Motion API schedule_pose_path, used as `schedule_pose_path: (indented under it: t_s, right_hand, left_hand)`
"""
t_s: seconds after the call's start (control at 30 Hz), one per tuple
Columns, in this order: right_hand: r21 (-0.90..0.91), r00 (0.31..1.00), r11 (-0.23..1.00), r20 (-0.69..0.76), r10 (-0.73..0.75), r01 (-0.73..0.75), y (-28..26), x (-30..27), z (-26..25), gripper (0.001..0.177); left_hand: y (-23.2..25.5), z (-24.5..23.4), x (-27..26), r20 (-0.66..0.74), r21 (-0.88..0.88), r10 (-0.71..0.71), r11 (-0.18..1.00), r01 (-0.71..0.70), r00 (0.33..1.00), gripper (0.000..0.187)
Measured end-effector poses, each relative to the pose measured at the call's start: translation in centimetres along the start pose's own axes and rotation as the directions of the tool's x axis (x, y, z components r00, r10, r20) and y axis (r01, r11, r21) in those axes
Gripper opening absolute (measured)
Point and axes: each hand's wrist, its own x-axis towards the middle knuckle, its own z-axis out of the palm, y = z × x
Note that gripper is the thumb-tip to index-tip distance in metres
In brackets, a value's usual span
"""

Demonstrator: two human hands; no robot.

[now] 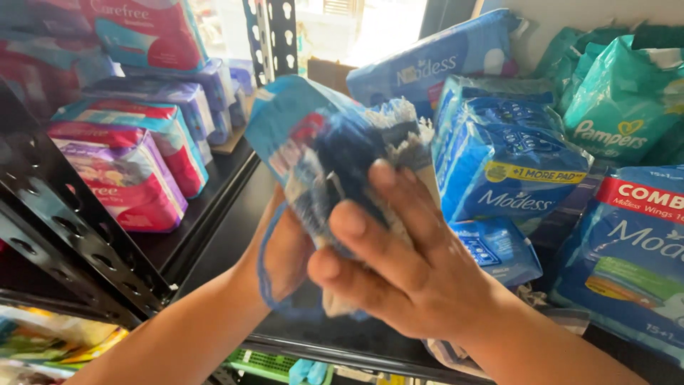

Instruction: The person wipes the front of various packages of sanitary pads and panty liners on a store shelf using a blue cloth. They handle multiple brands, including Carefree and Charmee, wiping each package individually before placing it back on the shelf.

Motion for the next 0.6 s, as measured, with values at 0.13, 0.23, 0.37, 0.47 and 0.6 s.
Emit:
schedule_pose_path:
  t_s: [0.13, 0.23, 0.37, 0.47, 0.6]
  right_hand:
    - [-0.038, 0.999, 0.999, 0.027, -0.031, 0.032, -1.1, 1.4, -2.5, 0.039]
    - [0.029, 0.999, 0.999, 0.051, -0.013, 0.012, -1.3, 1.7, -3.8, 0.042]
    - [-0.040, 0.997, 0.997, -0.059, 0.058, -0.060, -1.1, 1.9, -3.9, 0.027]
    - [0.142, 0.978, 0.971, -0.052, 0.201, -0.192, -0.7, 2.0, -4.6, 0.044]
    - [0.410, 0.920, 0.838, 0.011, 0.391, -0.361, 0.1, 2.2, -4.8, 0.073]
  left_hand:
    - [0.5, 0.6, -0.4, 0.126, 0.198, -0.050, 0.980, 0.025, 0.991, 0.065]
    - [0.6, 0.7, -1.0, 0.249, 0.233, -0.112, 0.971, 0.053, 0.962, 0.070]
    - [1.4, 1.1, -1.7, 0.386, 0.294, -0.189, 0.953, 0.074, 0.903, 0.077]
    - [1.7, 1.7, -2.1, 0.376, 0.357, -0.310, 0.918, 0.172, 0.873, 0.081]
    - [2.2, 3.0, -2.1, 0.415, 0.321, -0.345, 0.921, 0.219, 0.842, 0.095]
